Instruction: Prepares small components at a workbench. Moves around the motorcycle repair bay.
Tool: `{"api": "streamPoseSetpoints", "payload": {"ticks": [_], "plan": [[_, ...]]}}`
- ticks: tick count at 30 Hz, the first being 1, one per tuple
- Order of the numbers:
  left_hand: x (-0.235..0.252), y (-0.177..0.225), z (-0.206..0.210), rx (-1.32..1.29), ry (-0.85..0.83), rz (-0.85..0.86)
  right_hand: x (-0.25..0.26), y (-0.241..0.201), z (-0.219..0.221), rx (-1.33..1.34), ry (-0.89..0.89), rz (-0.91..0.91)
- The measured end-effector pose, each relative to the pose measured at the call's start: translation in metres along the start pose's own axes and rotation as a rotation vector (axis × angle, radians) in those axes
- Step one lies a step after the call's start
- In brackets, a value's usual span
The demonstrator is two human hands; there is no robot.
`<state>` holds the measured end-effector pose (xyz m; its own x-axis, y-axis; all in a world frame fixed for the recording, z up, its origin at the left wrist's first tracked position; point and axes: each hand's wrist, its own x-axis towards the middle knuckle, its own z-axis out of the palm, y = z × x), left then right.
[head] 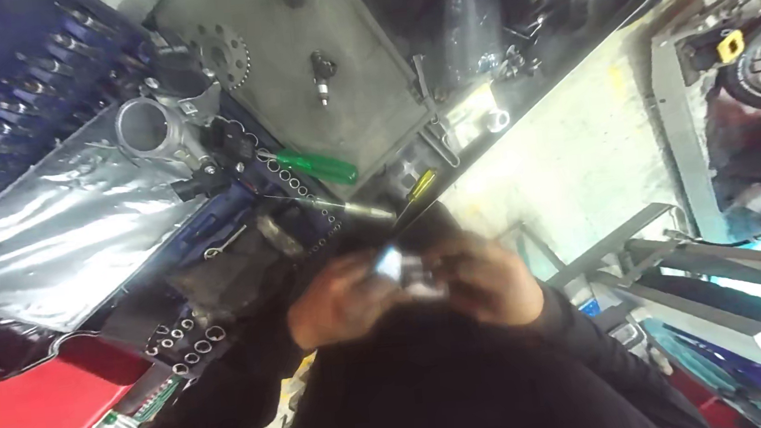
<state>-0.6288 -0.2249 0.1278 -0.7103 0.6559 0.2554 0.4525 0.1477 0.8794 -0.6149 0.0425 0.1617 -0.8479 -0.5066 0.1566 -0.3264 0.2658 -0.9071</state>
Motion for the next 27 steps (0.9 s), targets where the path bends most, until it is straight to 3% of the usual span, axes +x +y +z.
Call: {"api": "streamPoseSetpoints", "payload": {"ticks": [7,13,19,21,23,27], "plan": [[0.002,0.003,0.018,-0.128,0.334,-0.16,0.003,0.001,-0.001,-0.06,0.002,-0.075],[0.015,0.009,0.03,-0.134,0.443,-0.406,0.006,0.0,-0.002,-0.142,0.001,-0.134],[0.022,0.021,0.038,0.015,0.607,-0.286,0.002,0.006,0.002,-0.135,0.092,-0.165],[0.023,0.019,0.034,0.092,0.667,-0.258,0.0,0.008,0.001,-0.147,0.124,-0.182],[0.017,0.014,0.021,0.211,0.776,-0.338,-0.005,0.01,-0.004,-0.149,0.171,-0.196],[0.009,0.007,-0.009,0.156,0.805,-0.483,-0.008,0.017,-0.007,-0.089,0.184,-0.164]]}}
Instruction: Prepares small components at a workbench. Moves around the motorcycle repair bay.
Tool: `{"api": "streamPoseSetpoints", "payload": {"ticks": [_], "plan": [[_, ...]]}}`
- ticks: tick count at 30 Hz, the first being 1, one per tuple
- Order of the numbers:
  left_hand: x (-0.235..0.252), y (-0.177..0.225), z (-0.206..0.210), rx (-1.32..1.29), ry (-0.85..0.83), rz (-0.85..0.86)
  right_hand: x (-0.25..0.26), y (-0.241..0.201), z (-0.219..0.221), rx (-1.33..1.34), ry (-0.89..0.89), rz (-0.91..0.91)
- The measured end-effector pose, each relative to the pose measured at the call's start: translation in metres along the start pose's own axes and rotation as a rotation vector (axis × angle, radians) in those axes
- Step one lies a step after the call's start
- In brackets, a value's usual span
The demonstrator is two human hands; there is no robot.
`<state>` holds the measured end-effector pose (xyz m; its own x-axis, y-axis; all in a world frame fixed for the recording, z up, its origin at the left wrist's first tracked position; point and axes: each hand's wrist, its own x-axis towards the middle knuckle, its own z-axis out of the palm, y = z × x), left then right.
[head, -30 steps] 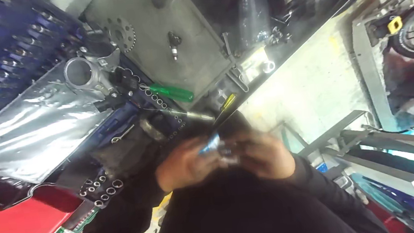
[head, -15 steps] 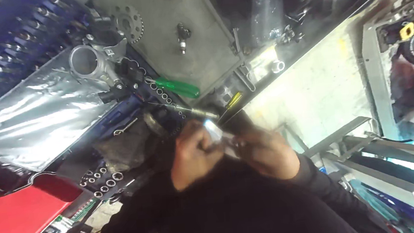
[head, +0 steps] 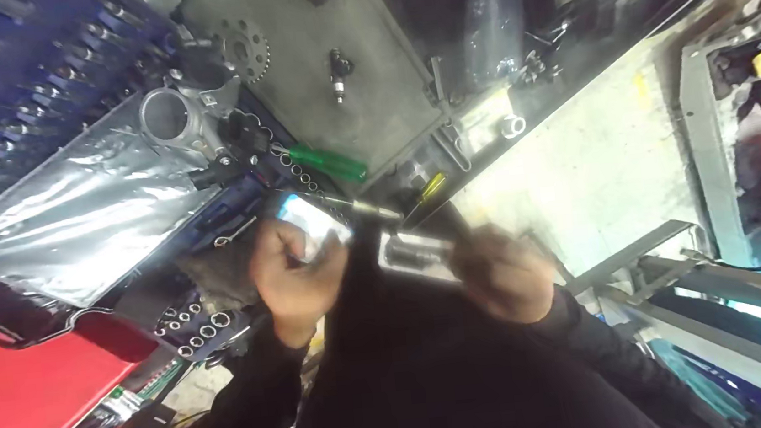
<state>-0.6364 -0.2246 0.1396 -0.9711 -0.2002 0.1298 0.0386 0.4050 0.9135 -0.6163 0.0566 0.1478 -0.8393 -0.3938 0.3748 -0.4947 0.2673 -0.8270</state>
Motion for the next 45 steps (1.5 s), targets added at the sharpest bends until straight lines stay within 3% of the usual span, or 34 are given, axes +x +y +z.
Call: {"api": "streamPoseSetpoints", "payload": {"ticks": [3,5,10,12,13,15,16,18,20,23,26,30,33,36,40,45], "plan": [[0.005,-0.005,0.004,0.032,-0.062,0.046,0.011,0.012,0.006,0.071,0.02,0.044],[0.009,-0.007,0.005,0.132,-0.059,0.07,0.02,0.018,0.007,0.188,0.036,0.183],[0.009,-0.015,-0.013,0.366,0.154,0.125,0.036,0.024,0.014,0.634,0.023,0.544],[0.004,-0.017,-0.023,0.195,0.2,0.176,0.045,0.017,0.017,0.79,-0.02,0.633],[0.0,-0.015,-0.025,-0.004,0.134,0.141,0.051,0.012,0.019,0.88,-0.052,0.661],[-0.009,-0.006,-0.025,-0.555,-0.198,-0.159,0.062,0.002,0.021,0.997,-0.173,0.678],[-0.014,-0.005,-0.022,-0.794,-0.363,-0.351,0.067,-0.003,0.022,0.997,-0.255,0.673],[-0.028,-0.007,-0.01,-1.046,-0.543,-0.532,0.078,-0.012,0.024,0.869,-0.388,0.648],[-0.04,-0.006,-0.001,-1.093,-0.525,-0.629,0.079,-0.018,0.023,0.667,-0.428,0.581],[-0.042,-0.005,0.007,-1.041,-0.338,-0.714,0.069,-0.017,0.008,0.597,-0.4,0.477],[-0.04,-0.006,0.011,-1.138,-0.321,-0.669,0.056,-0.007,-0.004,0.543,-0.2,0.513],[-0.038,0.002,0.018,-1.299,-0.306,-0.519,0.039,0.009,-0.002,0.065,0.018,0.56],[-0.032,0.016,0.027,-1.38,-0.293,-0.417,0.023,-0.005,0.0,-0.036,0.142,0.279],[-0.032,0.024,0.042,-1.396,-0.335,-0.441,0.017,-0.032,0.006,0.014,0.086,0.006],[-0.044,0.036,0.067,-1.224,-0.471,-0.556,0.009,-0.031,0.029,-0.031,-0.02,0.027],[-0.066,0.046,0.082,-0.846,-0.655,-0.486,-0.033,-0.03,0.025,0.11,0.283,0.164]]}}
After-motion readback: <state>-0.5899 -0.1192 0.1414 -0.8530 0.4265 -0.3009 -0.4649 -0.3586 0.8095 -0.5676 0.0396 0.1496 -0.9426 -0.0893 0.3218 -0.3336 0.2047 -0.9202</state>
